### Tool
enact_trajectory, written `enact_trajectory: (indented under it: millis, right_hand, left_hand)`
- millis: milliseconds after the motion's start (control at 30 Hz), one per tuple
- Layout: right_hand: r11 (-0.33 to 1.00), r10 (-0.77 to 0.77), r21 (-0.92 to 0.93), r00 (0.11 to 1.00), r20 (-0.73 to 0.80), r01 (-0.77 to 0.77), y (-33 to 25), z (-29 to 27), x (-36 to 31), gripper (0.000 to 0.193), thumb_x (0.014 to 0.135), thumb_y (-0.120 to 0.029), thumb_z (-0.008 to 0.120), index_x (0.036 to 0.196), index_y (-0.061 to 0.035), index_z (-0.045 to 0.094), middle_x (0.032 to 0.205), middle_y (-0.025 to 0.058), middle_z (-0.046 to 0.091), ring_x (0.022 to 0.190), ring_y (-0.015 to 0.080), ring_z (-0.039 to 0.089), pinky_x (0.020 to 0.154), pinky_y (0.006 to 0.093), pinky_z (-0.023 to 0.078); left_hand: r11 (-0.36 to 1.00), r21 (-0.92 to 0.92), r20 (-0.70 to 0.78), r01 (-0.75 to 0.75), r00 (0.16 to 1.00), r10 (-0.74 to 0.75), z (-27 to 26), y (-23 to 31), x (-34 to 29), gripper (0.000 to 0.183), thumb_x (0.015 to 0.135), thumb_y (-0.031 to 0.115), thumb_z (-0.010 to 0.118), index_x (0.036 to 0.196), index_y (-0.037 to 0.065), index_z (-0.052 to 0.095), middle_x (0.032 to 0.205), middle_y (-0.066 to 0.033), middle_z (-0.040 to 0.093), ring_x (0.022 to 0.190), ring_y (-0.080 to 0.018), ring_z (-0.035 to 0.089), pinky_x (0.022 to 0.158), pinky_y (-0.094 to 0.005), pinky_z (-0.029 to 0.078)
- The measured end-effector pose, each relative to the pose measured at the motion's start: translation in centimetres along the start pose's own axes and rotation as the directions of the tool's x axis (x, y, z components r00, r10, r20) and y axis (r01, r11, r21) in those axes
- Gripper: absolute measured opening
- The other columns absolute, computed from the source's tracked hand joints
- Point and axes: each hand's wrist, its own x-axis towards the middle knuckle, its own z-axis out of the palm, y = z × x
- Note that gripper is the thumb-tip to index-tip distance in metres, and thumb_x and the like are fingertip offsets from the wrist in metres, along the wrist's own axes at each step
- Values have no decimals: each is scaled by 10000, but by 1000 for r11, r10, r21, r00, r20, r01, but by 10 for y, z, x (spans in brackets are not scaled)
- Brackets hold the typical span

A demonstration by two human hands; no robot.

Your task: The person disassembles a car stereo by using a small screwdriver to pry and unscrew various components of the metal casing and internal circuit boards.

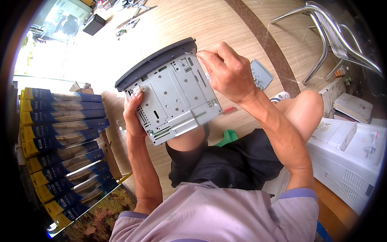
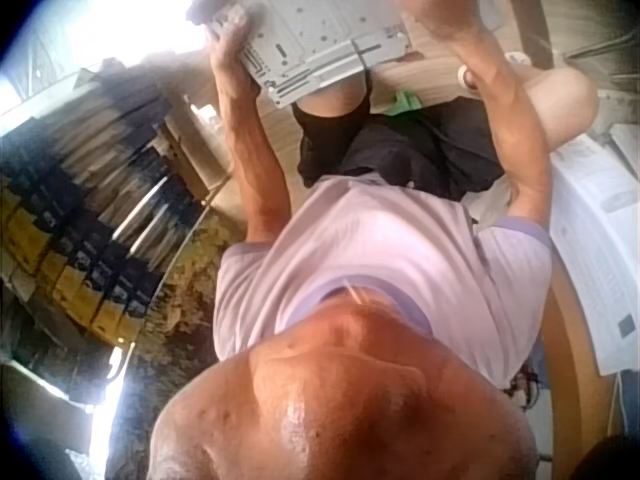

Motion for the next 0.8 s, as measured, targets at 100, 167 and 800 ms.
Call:
enact_trajectory:
  millis: [100,167,800]
  right_hand:
    - [1000,11,-7,1000,-26,-11,-3,1,2,279,805,82,734,1052,-45,717,916,46,614,722,200,669,591,314,563]
    - [1000,19,-7,999,-50,-19,-6,3,2,275,775,97,730,1010,-44,726,896,39,623,724,196,690,601,303,589]
    - [999,-20,-34,1000,19,20,-9,4,7,313,747,100,693,1030,-28,726,892,38,606,713,189,666,581,293,587]
  left_hand:
    - [1000,0,3,10,1000,-10,0,0,0,716,869,262,699,1442,26,341,1157,-227,612,945,-295,716,767,-383,648]
    - [1000,0,2,15,1000,-15,-2,1,-1,730,866,260,701,1453,28,333,1154,-224,613,939,-296,718,762,-382,650]
    - [998,63,22,10,1000,-11,-8,0,0,728,866,243,687,1468,28,339,1240,-192,583,1056,-284,688,869,-404,620]
